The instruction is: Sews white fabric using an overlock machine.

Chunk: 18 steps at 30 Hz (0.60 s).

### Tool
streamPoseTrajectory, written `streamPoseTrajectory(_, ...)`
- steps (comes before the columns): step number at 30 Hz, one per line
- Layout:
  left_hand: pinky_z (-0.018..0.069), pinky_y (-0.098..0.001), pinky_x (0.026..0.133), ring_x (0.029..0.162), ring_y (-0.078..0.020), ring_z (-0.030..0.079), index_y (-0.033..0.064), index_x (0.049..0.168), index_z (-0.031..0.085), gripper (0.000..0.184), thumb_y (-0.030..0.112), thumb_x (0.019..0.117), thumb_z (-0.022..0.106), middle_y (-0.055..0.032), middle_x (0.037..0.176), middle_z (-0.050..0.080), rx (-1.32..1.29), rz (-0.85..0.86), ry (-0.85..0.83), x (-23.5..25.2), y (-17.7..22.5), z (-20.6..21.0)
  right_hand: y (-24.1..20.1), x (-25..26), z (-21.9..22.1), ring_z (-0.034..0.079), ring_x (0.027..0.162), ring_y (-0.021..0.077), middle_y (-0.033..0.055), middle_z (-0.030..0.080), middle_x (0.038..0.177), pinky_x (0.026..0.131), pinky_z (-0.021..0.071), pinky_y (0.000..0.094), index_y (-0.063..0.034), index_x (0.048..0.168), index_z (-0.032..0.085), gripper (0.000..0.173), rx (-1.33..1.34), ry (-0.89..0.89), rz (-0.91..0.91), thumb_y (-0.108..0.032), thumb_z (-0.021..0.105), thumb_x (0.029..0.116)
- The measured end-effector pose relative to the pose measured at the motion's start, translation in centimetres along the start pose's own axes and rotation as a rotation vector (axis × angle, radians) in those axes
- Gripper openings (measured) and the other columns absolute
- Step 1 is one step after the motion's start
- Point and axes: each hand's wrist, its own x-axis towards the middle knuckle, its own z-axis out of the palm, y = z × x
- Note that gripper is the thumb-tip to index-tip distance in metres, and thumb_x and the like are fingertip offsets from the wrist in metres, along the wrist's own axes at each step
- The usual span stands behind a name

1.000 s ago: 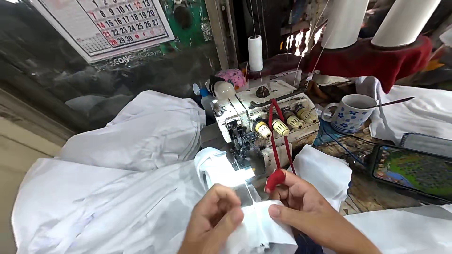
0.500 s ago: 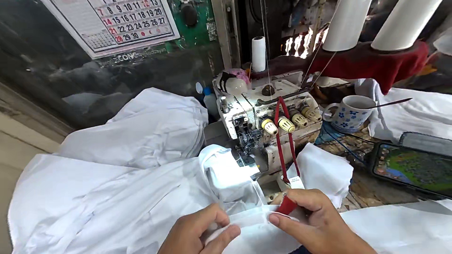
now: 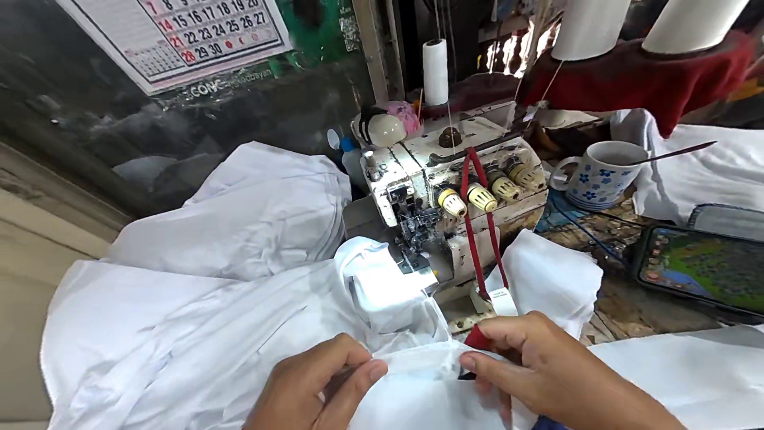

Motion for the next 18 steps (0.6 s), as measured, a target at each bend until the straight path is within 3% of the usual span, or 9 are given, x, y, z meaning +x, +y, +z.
streamPoseTrajectory(3, 0.0492, -0.0262, 0.047, 0.053, -0.0063, 0.058, 0.0130, 0.094, 0.069, 0.027, 0.037, 0.1038, 0.060, 0.0028, 0.065, 0.063, -0.028, -0.073, -0.177, 0.0, -2.0, 0.8, 1.9, -0.4, 1.7, 0.071, 0.068, 0.0086, -0.0046, 0.074, 0.082, 0.061, 0.0624, 0.0280, -0.0143, 0.098, 0.075, 0.024, 0.012, 0.187, -0.033, -0.037, 0.066, 0.1013)
streamPoseTrajectory(6, 0.0538, -0.0277, 0.054, 0.060, -0.0078, 0.062, 0.0115, 0.103, 0.072, 0.024, 0.032, 0.1045, 0.060, 0.0002, 0.075, 0.067, -0.050, -0.037, -0.386, 1.3, -1.5, -2.6, 0.4, -0.6, 3.1, 0.067, 0.079, 0.0083, 0.0014, 0.066, 0.100, 0.063, 0.0615, 0.0263, -0.0126, 0.094, 0.076, 0.025, -0.053, 0.342, -0.107, -0.037, 0.071, 0.0973)
streamPoseTrajectory(7, 0.0543, -0.0265, 0.055, 0.062, -0.0070, 0.062, 0.0125, 0.105, 0.072, 0.023, 0.032, 0.1043, 0.060, 0.0009, 0.078, 0.068, -0.050, -0.005, -0.345, 2.1, -0.6, -3.7, -0.1, -0.1, 3.6, 0.067, 0.081, 0.0084, 0.0038, 0.063, 0.109, 0.061, 0.0619, 0.0256, -0.0125, 0.094, 0.075, 0.025, -0.058, 0.374, -0.122, -0.037, 0.072, 0.0970)
streamPoseTrajectory(9, 0.0509, -0.0236, 0.053, 0.061, -0.0044, 0.059, 0.0205, 0.102, 0.073, 0.021, 0.038, 0.1025, 0.061, 0.0067, 0.079, 0.067, 0.050, 0.049, -0.092, 4.5, 0.4, -4.3, -0.1, 1.7, 4.7, 0.066, 0.079, 0.0059, 0.0023, 0.065, 0.118, 0.061, 0.0598, 0.0241, -0.0165, 0.095, 0.076, 0.024, -0.123, 0.448, -0.139, -0.040, 0.069, 0.0971)
streamPoseTrajectory(10, 0.0511, -0.0236, 0.055, 0.064, -0.0035, 0.059, 0.0252, 0.100, 0.073, 0.019, 0.041, 0.1006, 0.062, 0.0105, 0.080, 0.066, 0.131, 0.088, 0.060, 6.1, 0.1, -3.7, 0.5, 2.6, 5.1, 0.064, 0.078, 0.0048, -0.0005, 0.066, 0.112, 0.062, 0.0572, 0.0240, -0.0180, 0.093, 0.076, 0.025, -0.168, 0.494, -0.149, -0.041, 0.068, 0.0969)
streamPoseTrajectory(12, 0.0592, -0.0283, 0.069, 0.082, -0.0058, 0.066, 0.0251, 0.102, 0.073, 0.017, 0.038, 0.1000, 0.062, 0.0109, 0.094, 0.068, 0.197, 0.197, 0.227, 8.8, -1.7, -2.0, 1.6, 3.6, 5.8, 0.062, 0.075, 0.0035, -0.0055, 0.069, 0.098, 0.062, 0.0532, 0.0253, -0.0191, 0.087, 0.076, 0.028, -0.225, 0.573, -0.170, -0.044, 0.067, 0.0969)
streamPoseTrajectory(15, 0.0577, -0.0362, 0.090, 0.108, -0.0123, 0.066, 0.0215, 0.108, 0.072, 0.019, 0.031, 0.1040, 0.056, 0.0081, 0.115, 0.071, 0.169, 0.292, 0.294, 10.1, -4.4, 0.4, 2.1, 3.0, 5.9, 0.068, 0.078, 0.0013, -0.0095, 0.075, 0.096, 0.064, 0.0590, 0.0264, -0.0191, 0.083, 0.076, 0.027, -0.270, 0.597, -0.185, -0.039, 0.068, 0.0983)
streamPoseTrajectory(18, 0.0553, -0.0336, 0.093, 0.111, -0.0092, 0.064, 0.0224, 0.110, 0.071, 0.024, 0.031, 0.1061, 0.049, 0.0108, 0.118, 0.069, 0.263, 0.282, 0.293, 10.3, -4.5, 0.7, 1.4, 2.5, 5.7, 0.067, 0.078, 0.0019, -0.0070, 0.074, 0.101, 0.062, 0.0570, 0.0254, -0.0180, 0.079, 0.076, 0.026, -0.285, 0.578, -0.178, -0.037, 0.071, 0.0963)
